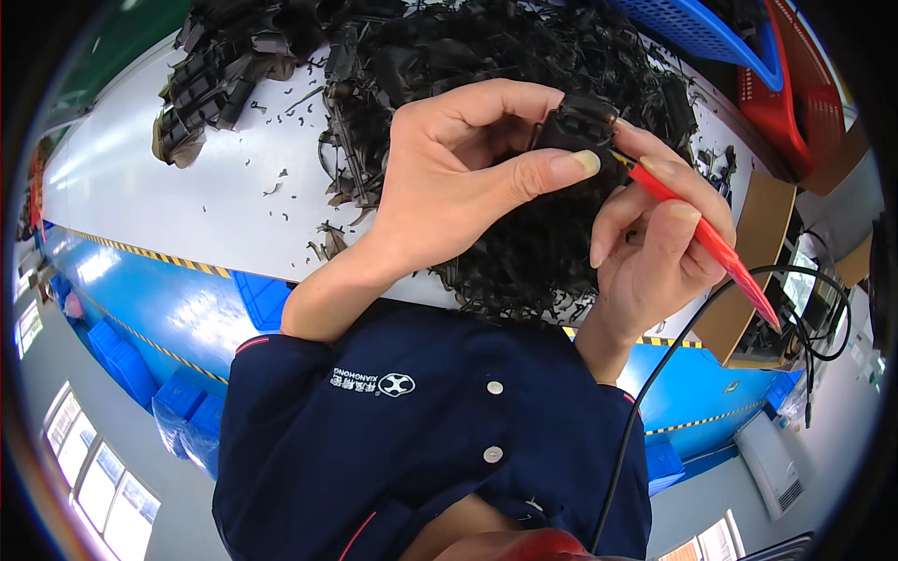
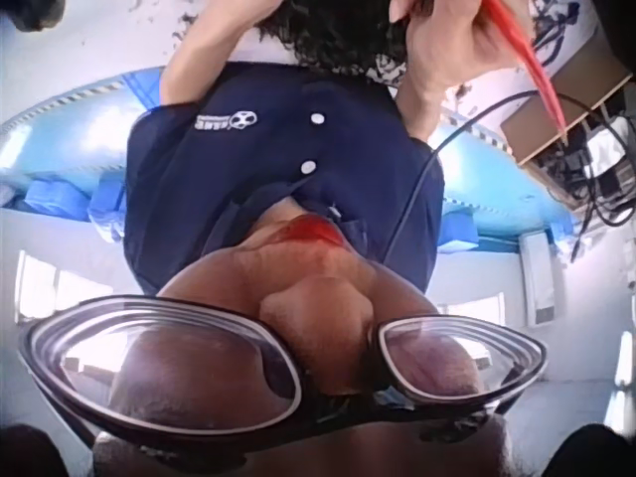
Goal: The person processes and assembles small black plastic housing components using an electric screwdriver.
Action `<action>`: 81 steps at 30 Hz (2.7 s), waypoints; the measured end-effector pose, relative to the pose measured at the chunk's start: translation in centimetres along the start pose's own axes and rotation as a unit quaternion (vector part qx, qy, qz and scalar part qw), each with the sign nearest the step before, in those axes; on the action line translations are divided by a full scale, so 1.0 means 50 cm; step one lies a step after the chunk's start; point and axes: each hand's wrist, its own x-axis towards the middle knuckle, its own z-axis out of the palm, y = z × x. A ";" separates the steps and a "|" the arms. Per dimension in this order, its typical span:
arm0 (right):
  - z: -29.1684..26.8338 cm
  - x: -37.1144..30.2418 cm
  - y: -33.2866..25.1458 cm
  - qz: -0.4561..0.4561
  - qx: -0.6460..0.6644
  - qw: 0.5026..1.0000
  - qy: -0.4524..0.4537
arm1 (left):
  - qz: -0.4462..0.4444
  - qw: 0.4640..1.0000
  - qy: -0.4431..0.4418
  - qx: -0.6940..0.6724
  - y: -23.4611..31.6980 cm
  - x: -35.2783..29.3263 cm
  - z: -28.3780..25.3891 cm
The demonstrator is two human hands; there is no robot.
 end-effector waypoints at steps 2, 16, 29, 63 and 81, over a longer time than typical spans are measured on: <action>-0.002 0.000 0.001 -0.029 -0.117 0.993 -0.008 | -0.006 1.000 -0.007 0.009 -0.002 0.001 0.003; -0.011 0.006 0.016 -0.276 -0.412 0.868 0.011 | 0.032 0.977 0.000 0.213 -0.009 -0.010 0.004; -0.026 0.007 0.040 -0.220 -0.406 0.870 0.173 | 0.151 0.881 -0.259 0.366 -0.012 -0.013 0.007; -0.055 0.005 -0.009 0.006 -0.112 0.989 0.097 | 0.094 0.940 -0.084 0.316 0.013 0.030 0.013; -0.064 -0.003 -0.013 0.058 -0.096 0.982 0.150 | 0.095 0.989 0.038 0.102 0.013 0.015 0.022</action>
